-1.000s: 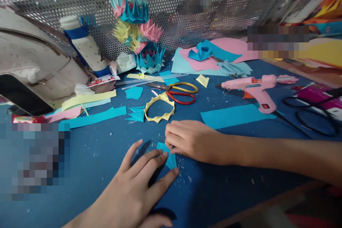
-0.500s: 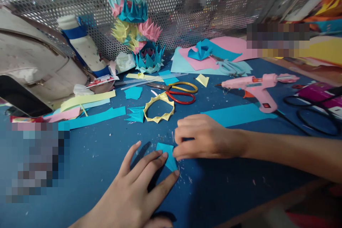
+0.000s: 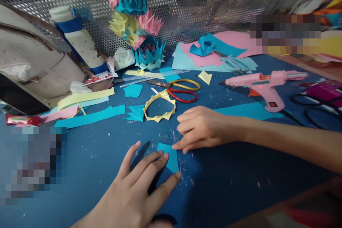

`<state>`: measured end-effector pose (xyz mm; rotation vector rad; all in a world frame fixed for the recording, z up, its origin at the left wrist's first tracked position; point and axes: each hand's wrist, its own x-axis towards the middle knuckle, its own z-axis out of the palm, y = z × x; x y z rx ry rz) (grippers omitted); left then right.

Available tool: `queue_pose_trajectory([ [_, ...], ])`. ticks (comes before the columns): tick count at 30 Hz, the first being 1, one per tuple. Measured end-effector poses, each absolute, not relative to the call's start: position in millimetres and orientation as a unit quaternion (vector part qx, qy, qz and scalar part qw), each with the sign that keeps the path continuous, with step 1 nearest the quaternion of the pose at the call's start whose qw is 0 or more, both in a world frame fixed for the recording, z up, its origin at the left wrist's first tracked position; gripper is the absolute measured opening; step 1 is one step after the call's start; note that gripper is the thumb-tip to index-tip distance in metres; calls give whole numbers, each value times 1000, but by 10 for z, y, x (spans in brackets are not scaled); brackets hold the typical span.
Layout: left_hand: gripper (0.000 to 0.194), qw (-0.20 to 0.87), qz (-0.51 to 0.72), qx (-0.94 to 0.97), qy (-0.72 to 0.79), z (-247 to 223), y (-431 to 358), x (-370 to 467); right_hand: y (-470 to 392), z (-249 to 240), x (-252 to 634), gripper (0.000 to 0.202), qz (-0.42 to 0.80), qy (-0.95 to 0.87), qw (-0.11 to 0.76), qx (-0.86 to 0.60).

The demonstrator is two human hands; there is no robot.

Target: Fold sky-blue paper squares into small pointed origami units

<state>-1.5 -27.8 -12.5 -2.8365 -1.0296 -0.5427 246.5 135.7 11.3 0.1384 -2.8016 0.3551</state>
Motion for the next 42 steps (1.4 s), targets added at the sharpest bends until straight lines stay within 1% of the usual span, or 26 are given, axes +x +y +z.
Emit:
queue_pose_trajectory([
  [5, 45, -5, -177, -923, -342, -2, -242, -23, 1272, 120, 2440, 30, 129, -978, 160, 21],
  [8, 32, -73, -188, -908, -368, 64, -166, -10, 1194, 103, 2391, 23, 167, -970, 174, -5],
  [10, 29, -91, -192, -899, -384, 87, -104, 7, 1159, 94, 2365, 18, 200, -965, 166, -21],
  [12, 27, -73, -197, -903, -376, 101, -46, 31, 1139, 94, 2354, 17, 219, -963, 155, -32],
  [17, 25, 118, -210, -930, -278, 127, 39, 118, 1106, 134, 2363, 17, 245, -958, 135, -68],
  [19, 19, 150, -214, -932, -249, 128, 58, 146, 1086, 153, 2366, 17, 265, -952, 123, -88],
  [21, 17, 153, -218, -935, -234, 127, 78, 160, 1067, 168, 2367, 15, 288, -944, 119, -112],
  [23, 21, 142, -222, -935, -236, 130, 96, 160, 1055, 175, 2372, 13, 301, -936, 121, -136],
  [28, 29, 79, -229, -913, -328, 155, 82, 159, 1035, 165, 2385, 12, 274, -943, 122, -147],
  [30, 35, 68, -226, -910, -340, 151, 52, 179, 998, 155, 2384, 11, 274, -940, 127, -156],
  [31, 36, 68, -223, -912, -338, 145, 36, 193, 970, 150, 2382, 11, 285, -935, 128, -167],
  [34, 26, 85, -213, -921, -314, 120, 4, 234, 876, 143, 2380, 12, 333, -915, 120, -194],
  [36, 27, 102, -210, -927, -292, 112, 1, 248, 837, 150, 2385, 17, 341, -912, 119, -194],
  [39, 29, 127, -219, -932, -260, 123, 22, 241, 840, 181, 2398, 24, 306, -924, 141, -179],
  [42, 26, 138, -239, -930, -243, 143, 53, 217, 871, 208, 2405, 30, 273, -935, 148, -173],
])
